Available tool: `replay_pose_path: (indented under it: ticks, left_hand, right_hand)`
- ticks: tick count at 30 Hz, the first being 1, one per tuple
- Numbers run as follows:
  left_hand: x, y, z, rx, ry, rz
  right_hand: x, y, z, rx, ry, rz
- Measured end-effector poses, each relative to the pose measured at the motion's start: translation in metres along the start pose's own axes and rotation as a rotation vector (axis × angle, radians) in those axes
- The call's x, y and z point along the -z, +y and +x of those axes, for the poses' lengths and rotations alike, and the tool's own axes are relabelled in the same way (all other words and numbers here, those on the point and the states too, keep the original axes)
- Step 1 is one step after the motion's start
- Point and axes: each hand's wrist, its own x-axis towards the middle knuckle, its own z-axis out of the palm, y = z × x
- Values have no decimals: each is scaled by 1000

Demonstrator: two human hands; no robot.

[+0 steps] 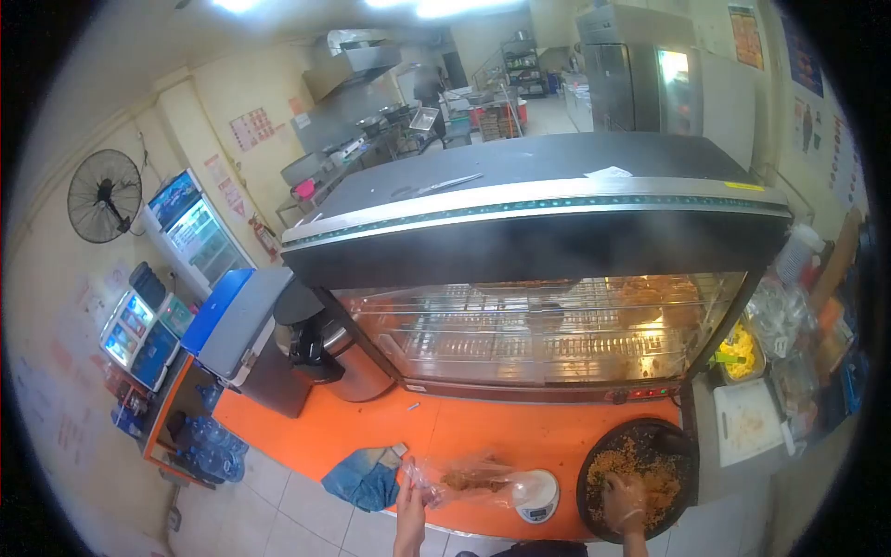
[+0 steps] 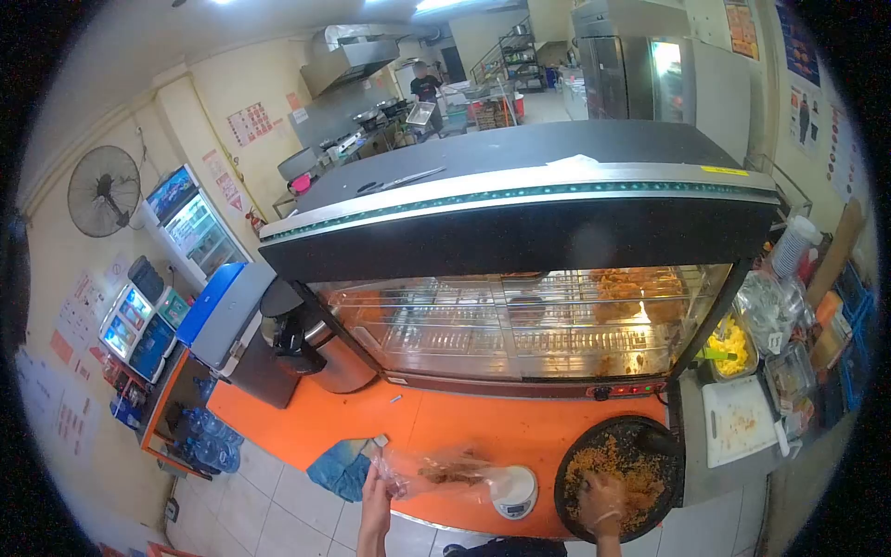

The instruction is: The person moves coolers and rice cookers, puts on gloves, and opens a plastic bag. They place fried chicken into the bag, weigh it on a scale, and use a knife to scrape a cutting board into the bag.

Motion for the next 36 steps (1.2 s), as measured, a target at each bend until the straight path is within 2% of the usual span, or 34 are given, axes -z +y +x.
replay_pose_path:
  ticks: [1,4,5,7,8,11,14,17,20,22,24,26,32,35,36]
  left_hand:
    - [-5,2,0,8,4,8]
    - [-10,-1,5,23,4,21]
    - [-10,-6,7,27,6,19]
    - [-4,-14,8,9,13,56]
    - [-2,-16,8,-3,11,72]
    - [1,-13,0,-13,0,29]
    - [-1,-5,-3,17,3,56]
    - [4,-7,-7,35,-5,106]
    - [2,-1,-14,18,4,103]
    - [3,-9,-15,-3,37,73]
    - [-1,-5,-20,38,40,68]
    - [-4,-7,-25,74,40,23]
    - [-7,2,-24,72,8,73]
    - [-7,3,-21,67,-39,51]
    - [-7,2,-19,48,-37,61]
  right_hand:
    - [-14,22,-23,-226,119,-65]
    - [-56,74,-52,-296,134,-281]
    - [-59,86,-55,-299,203,-306]
    - [-47,78,-56,-279,327,-323]
    - [-44,83,-57,-404,246,-200]
    - [-54,129,-64,-266,113,-139]
    - [-47,134,-60,-204,124,-148]
    - [-63,139,-64,-180,313,-239]
    - [-65,138,-67,-156,508,-132]
    - [-36,108,-61,-143,357,58]
    - [-46,94,-59,-64,372,-48]
    - [-45,89,-57,70,255,-60]
    - [-26,93,-48,133,168,-267]
    - [-25,123,-46,126,30,-144]
    - [2,107,-40,214,9,-178]
